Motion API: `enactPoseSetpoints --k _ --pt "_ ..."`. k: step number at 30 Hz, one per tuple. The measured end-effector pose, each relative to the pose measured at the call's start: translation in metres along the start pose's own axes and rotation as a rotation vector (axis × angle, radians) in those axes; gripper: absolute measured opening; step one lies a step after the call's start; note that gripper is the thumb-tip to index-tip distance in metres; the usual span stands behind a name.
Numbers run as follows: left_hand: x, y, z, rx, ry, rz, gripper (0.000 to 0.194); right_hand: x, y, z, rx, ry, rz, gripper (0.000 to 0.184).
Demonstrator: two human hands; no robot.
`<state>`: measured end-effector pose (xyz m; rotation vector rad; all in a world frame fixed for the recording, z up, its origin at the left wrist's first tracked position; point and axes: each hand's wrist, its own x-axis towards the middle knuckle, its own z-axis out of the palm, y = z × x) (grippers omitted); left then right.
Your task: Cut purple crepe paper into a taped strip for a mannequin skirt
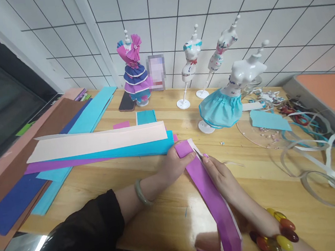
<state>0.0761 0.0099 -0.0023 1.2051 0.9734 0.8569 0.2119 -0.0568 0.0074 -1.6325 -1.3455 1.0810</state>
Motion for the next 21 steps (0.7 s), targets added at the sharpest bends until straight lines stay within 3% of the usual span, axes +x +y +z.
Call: enactPoseSetpoints --k 21 --pt "0.001 -0.0018 -0.0005 -0.032 -0.032 -0.012 0.034 0.0018 0.0033 -0.0008 0.012 -0.014 -0.001 0.041"
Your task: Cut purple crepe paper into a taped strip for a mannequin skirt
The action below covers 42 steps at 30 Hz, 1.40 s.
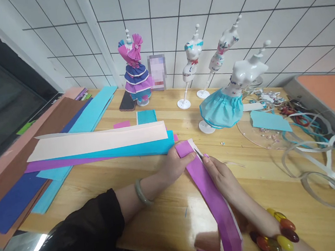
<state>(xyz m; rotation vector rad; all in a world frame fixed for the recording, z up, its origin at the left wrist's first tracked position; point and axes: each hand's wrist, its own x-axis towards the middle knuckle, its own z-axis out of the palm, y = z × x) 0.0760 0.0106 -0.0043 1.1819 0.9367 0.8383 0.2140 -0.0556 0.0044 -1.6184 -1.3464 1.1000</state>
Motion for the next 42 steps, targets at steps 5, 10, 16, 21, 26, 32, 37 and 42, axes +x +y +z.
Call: enactPoseSetpoints --k 5,10,16,21,26,32,37,42 --pt "-0.002 0.007 0.001 -0.011 0.027 -0.03 0.03 0.001 0.001 0.0 -0.005 0.001 -0.003 0.04" --pt "0.002 0.005 -0.002 -0.03 0.051 -0.035 0.034 0.001 0.002 0.0 -0.04 -0.003 0.003 0.04" --pt "0.006 0.0 -0.005 0.02 0.058 0.047 0.033 0.0 0.001 0.002 -0.029 0.007 0.001 0.04" --pt "-0.001 0.009 -0.002 0.104 0.047 0.06 0.034 0.001 0.003 0.002 -0.008 0.01 -0.02 0.039" --pt "-0.003 0.009 0.0 0.109 0.043 0.083 0.034 0.001 0.003 0.002 -0.021 0.018 -0.028 0.04" --pt "-0.002 0.008 0.0 0.109 0.048 0.076 0.034 0.001 0.0 0.002 -0.031 0.019 -0.019 0.041" --pt "-0.002 0.009 0.0 0.101 0.042 0.067 0.032 0.001 0.0 0.002 -0.029 0.019 -0.021 0.041" --pt "-0.002 0.008 0.0 0.074 0.037 0.054 0.032 0.0 -0.002 0.002 -0.016 0.022 -0.016 0.038"
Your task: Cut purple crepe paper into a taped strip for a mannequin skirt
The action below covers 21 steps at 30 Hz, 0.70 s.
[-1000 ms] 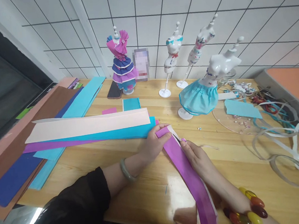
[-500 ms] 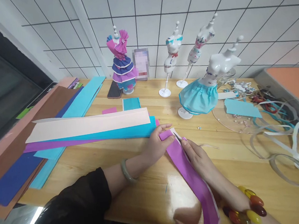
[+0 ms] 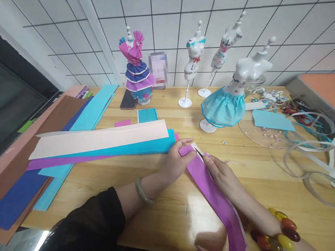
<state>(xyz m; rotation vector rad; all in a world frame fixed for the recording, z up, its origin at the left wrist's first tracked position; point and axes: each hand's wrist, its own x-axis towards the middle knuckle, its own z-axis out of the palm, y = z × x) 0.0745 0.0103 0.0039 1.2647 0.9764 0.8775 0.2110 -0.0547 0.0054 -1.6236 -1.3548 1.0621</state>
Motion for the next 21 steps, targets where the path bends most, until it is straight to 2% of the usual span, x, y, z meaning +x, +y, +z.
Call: enactPoseSetpoints --k 5,9,14,21 --pt "0.0008 -0.0002 -0.0002 -0.001 0.002 -0.003 0.031 0.0004 0.0002 -0.0004 -0.016 0.002 0.003 0.04" --pt "0.0038 -0.0032 0.0005 -0.1 0.02 -0.028 0.03 0.0012 0.0046 -0.0006 -0.029 -0.012 0.008 0.04" --pt "0.0048 -0.0036 0.0006 -0.161 -0.006 -0.03 0.033 0.001 0.0062 0.0 -0.021 -0.022 0.007 0.039" --pt "0.0013 -0.0009 0.0026 -0.135 -0.071 0.004 0.034 0.0001 0.0011 -0.0002 -0.027 0.021 0.008 0.041"
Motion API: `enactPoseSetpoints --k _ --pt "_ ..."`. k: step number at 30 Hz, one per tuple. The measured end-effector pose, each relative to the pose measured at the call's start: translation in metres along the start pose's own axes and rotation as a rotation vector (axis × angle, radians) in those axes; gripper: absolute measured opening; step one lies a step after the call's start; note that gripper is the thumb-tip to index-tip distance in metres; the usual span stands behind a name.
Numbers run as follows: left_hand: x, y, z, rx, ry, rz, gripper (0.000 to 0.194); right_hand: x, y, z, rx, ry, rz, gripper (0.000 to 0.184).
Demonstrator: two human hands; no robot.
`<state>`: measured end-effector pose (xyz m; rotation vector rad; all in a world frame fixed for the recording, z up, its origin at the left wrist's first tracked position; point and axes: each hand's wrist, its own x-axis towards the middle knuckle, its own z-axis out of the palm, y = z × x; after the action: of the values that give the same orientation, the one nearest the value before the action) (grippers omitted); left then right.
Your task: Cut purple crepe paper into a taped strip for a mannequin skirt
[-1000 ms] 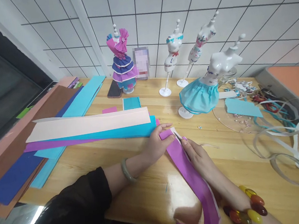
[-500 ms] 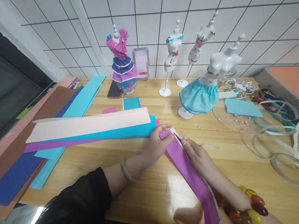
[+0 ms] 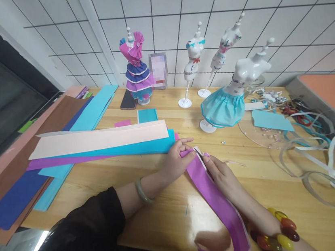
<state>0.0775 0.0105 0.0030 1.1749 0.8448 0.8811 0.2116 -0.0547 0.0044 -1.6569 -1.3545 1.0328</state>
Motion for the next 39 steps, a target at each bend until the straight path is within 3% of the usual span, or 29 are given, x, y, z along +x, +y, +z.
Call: enactPoseSetpoints --k 39 --pt "-0.0007 -0.0005 0.0006 -0.01 -0.008 -0.044 0.034 0.0 -0.0058 0.0001 0.017 -0.004 -0.004 0.04"
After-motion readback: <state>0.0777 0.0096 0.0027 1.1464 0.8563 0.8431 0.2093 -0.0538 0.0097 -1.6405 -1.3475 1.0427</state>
